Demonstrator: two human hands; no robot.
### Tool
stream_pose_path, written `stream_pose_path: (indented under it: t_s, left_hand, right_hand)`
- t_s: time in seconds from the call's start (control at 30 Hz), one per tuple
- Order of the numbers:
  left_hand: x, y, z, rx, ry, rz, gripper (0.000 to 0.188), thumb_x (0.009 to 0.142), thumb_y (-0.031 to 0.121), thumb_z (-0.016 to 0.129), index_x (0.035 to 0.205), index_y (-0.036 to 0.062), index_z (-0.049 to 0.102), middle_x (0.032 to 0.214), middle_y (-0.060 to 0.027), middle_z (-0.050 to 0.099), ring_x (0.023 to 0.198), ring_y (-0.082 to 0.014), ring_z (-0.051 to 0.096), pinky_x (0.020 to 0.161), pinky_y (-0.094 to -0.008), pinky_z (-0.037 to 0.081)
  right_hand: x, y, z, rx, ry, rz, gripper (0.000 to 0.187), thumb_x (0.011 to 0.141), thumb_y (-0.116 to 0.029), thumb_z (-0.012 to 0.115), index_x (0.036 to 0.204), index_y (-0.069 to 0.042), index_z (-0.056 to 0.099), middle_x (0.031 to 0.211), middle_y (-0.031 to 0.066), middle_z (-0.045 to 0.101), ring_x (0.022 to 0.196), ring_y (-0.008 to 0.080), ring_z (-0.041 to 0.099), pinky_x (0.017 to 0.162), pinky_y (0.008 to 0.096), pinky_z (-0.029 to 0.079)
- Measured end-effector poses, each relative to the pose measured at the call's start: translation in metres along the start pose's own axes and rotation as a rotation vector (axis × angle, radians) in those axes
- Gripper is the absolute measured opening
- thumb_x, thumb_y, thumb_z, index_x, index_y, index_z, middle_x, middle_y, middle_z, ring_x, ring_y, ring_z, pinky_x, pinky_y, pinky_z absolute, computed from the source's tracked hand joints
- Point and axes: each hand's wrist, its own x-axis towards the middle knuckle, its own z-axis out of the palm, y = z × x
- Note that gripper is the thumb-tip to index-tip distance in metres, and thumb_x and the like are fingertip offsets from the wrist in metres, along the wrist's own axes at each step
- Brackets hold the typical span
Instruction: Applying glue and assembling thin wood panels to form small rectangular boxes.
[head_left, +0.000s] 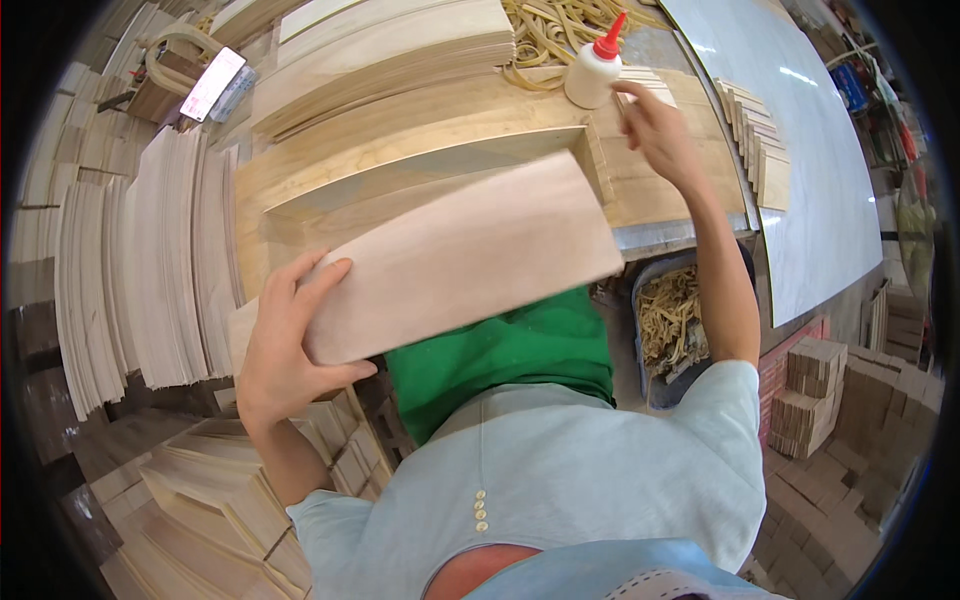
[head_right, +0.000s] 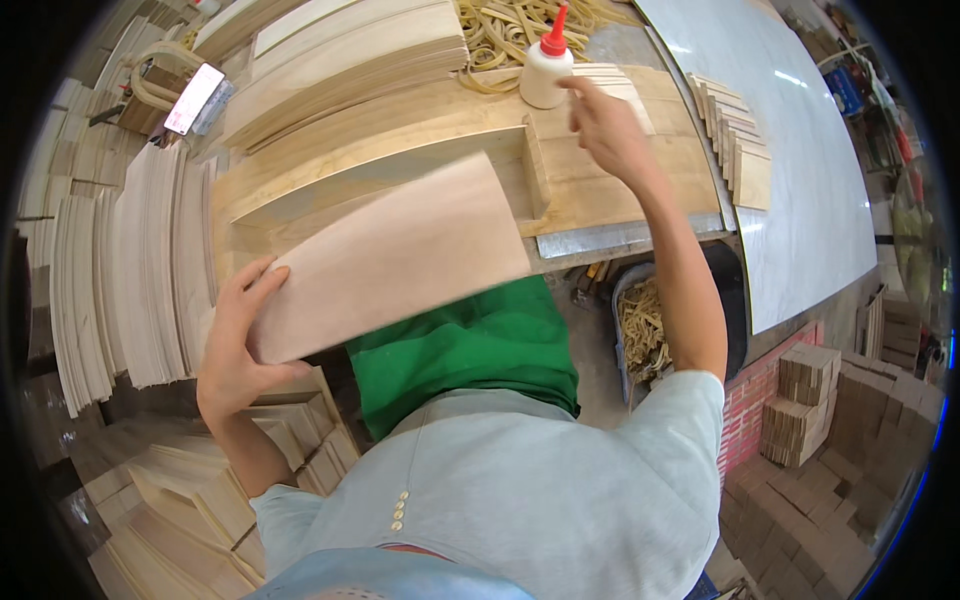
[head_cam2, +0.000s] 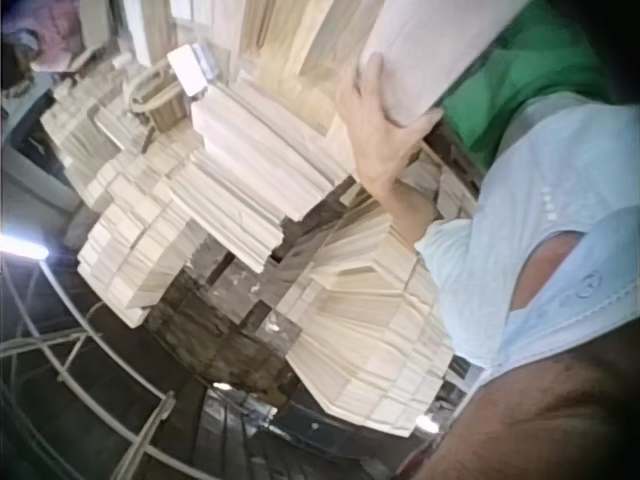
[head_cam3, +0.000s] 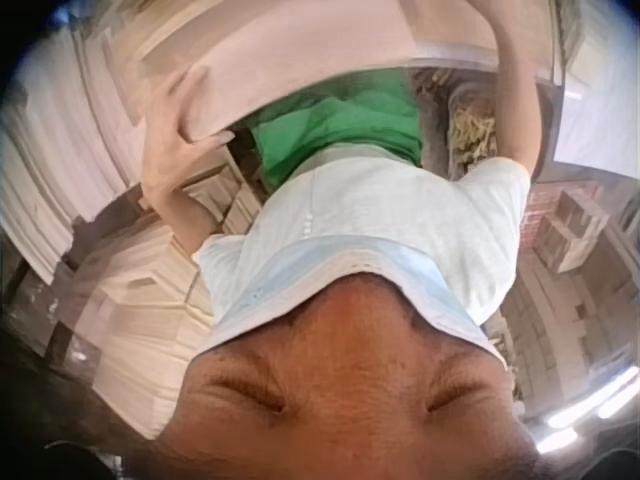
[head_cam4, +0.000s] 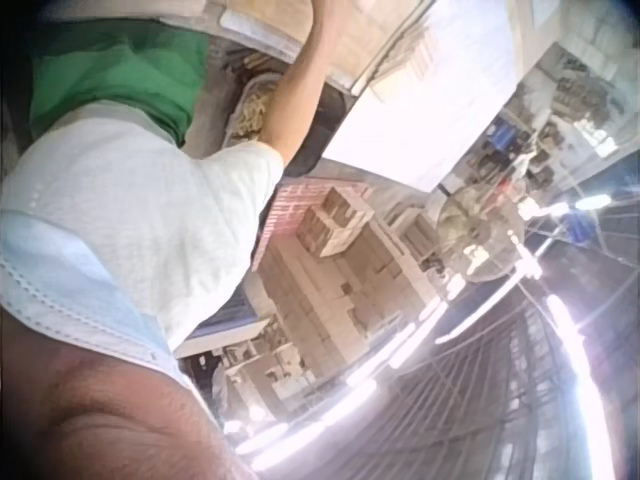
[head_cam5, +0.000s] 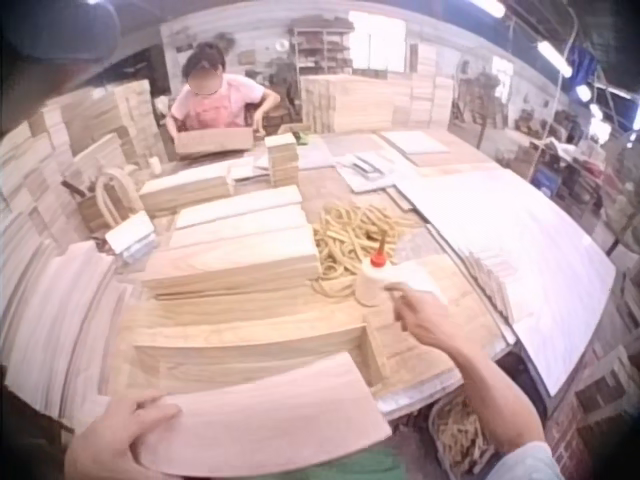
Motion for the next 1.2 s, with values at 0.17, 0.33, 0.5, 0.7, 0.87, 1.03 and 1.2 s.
stream_pose_path:
  t_s: [0.17,0.33,0.5,0.7,0.87,1.03,1.2]
  left_hand:
    - [0.003,-0.023,-0.007,-0.374,-0.003,-0.069,0.095,0.052,0.038,0.086,0.133,0.0043,0.05,0.133,-0.0157,0.049,0.122,-0.0295,0.047,0.105,-0.0381,0.034]
    - [0.018,-0.034,0.026,-1.101,-0.164,-0.104,0.107,0.064,0.063,0.076,0.136,-0.007,0.039,0.132,-0.0288,0.048,0.117,-0.0364,0.054,0.102,-0.0447,0.038]
    - [0.026,-0.027,0.05,-1.345,-0.261,-0.059,0.111,0.065,0.06,0.077,0.141,-0.0052,0.03,0.132,-0.0305,0.046,0.12,-0.04,0.051,0.103,-0.0481,0.039]
    - [0.029,-0.033,0.063,-1.494,-0.368,-0.041,0.113,0.064,0.06,0.077,0.143,-0.0042,0.026,0.132,-0.0314,0.045,0.119,-0.0415,0.051,0.1,-0.0496,0.042]
    - [0.032,-0.03,0.065,-1.506,-0.351,-0.059,0.113,0.063,0.061,0.077,0.143,-0.0024,0.027,0.129,-0.0344,0.045,0.115,-0.0409,0.054,0.098,-0.0476,0.046]
    - [0.027,-0.029,0.066,-1.533,-0.385,-0.062,0.114,0.065,0.057,0.079,0.144,-0.0044,0.025,0.138,-0.0265,0.041,0.126,-0.0442,0.044,0.102,-0.0553,0.039]
    - [0.03,-0.032,0.069,-1.505,-0.412,-0.078,0.114,0.063,0.057,0.079,0.143,-0.0054,0.026,0.132,-0.0314,0.044,0.123,-0.0432,0.047,0.101,-0.0528,0.041]
  right_hand:
    - [-0.059,-0.059,-0.03,0.373,0.244,-0.346,0.038,0.098,-0.02,0.047,0.133,-0.004,0.05,0.11,0.0095,0.059,0.1,0.0185,0.057,0.087,0.029,0.046]
    - [-0.065,-0.106,-0.023,0.411,0.272,-0.677,0.046,0.098,-0.032,0.047,0.136,-0.005,0.048,0.133,0.0144,0.048,0.123,0.0236,0.045,0.099,0.0345,0.038]
    - [-0.052,-0.119,-0.014,0.405,0.242,-0.754,0.05,0.099,-0.038,0.044,0.137,-0.006,0.047,0.14,0.0138,0.043,0.128,0.0247,0.041,0.102,0.0357,0.036]
    - [-0.039,-0.118,-0.008,0.599,0.219,-0.688,0.049,0.101,-0.041,0.037,0.134,-0.007,0.052,0.137,0.0101,0.046,0.124,0.0228,0.044,0.101,0.0345,0.037]
    - [-0.035,-0.116,-0.011,0.557,0.16,-0.735,0.049,0.101,-0.043,0.035,0.128,-0.009,0.058,0.136,0.0088,0.048,0.125,0.0222,0.044,0.103,0.0348,0.035]
    - [-0.04,-0.117,-0.014,0.503,0.151,-0.733,0.047,0.1,-0.04,0.038,0.125,-0.008,0.06,0.135,0.0108,0.049,0.127,0.0244,0.042,0.105,0.0362,0.033]
    - [-0.033,-0.11,-0.016,0.308,0.208,-0.748,0.04,0.098,-0.035,0.045,0.122,-0.008,0.062,0.133,0.013,0.05,0.124,0.0274,0.044,0.105,0.0378,0.033]
